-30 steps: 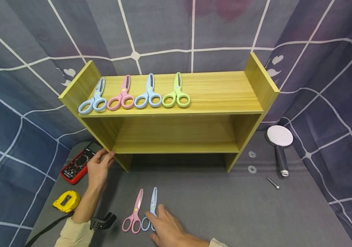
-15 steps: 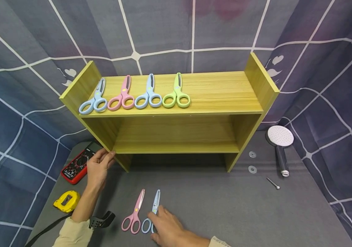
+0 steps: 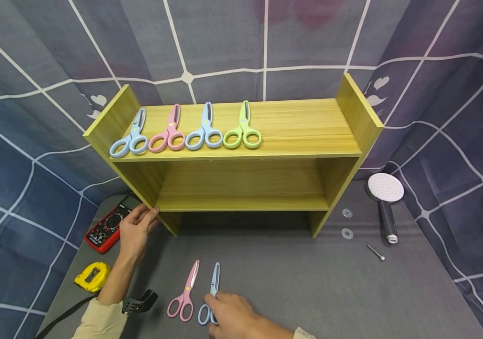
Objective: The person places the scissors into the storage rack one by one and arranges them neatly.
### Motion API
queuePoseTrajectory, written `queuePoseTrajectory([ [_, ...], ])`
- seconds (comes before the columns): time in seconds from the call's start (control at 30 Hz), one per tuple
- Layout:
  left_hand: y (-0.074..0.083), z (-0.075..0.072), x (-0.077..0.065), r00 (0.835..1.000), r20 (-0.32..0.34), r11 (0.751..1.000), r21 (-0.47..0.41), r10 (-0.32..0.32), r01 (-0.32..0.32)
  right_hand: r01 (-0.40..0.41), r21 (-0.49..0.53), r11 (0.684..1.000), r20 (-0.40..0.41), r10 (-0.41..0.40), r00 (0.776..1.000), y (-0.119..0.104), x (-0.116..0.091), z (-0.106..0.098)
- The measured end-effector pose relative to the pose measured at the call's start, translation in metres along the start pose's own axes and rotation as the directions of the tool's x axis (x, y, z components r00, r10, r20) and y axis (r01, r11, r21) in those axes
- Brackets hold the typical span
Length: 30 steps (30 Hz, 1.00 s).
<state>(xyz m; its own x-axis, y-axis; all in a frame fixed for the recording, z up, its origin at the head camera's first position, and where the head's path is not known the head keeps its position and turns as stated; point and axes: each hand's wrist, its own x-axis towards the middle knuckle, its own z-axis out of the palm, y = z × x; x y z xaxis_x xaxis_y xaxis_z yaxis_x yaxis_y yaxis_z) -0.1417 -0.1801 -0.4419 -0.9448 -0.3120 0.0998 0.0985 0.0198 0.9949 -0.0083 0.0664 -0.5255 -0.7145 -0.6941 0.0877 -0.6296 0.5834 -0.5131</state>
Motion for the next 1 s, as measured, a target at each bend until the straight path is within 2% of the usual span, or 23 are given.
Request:
queuePoseTrajectory([
  [0.13, 0.001, -0.001, 0.000, 1.000, -0.001, 1.000, 0.016, -0.005, 0.005, 0.065, -0.083, 0.994, 0.033, -0.062, 0.998, 0.000, 0.001, -0.002],
  [0.3, 0.002, -0.001, -0.001, 1.000, -0.011, 1.000, 0.015, -0.003, 0.003, 0.124, -0.080, 0.989, -0.023, -0.126, 0.992, 0.001, -0.001, -0.005],
  [0.47, 0.002, 0.000, -0.001, 1.000, -0.022, 1.000, -0.018, 0.007, -0.007, 0.136, 0.032, 0.990, -0.063, -0.134, 0.989, 0.000, -0.007, -0.019],
  [0.63, 0.002, 0.000, -0.001, 1.000, -0.030, 1.000, -0.022, 0.006, -0.006, 0.135, 0.154, 0.979, -0.105, -0.119, 0.987, -0.006, -0.014, -0.054],
  [0.8, 0.003, 0.000, -0.002, 0.999, -0.034, 1.000, -0.023, 0.001, -0.001, 0.232, 0.124, 0.965, -0.243, -0.198, 0.950, -0.015, -0.018, -0.098],
  [1.0, 0.004, 0.000, -0.002, 1.000, -0.029, 1.000, -0.014, -0.008, 0.007, 0.365, 0.066, 0.929, -0.377, -0.315, 0.871, -0.023, -0.019, -0.147],
])
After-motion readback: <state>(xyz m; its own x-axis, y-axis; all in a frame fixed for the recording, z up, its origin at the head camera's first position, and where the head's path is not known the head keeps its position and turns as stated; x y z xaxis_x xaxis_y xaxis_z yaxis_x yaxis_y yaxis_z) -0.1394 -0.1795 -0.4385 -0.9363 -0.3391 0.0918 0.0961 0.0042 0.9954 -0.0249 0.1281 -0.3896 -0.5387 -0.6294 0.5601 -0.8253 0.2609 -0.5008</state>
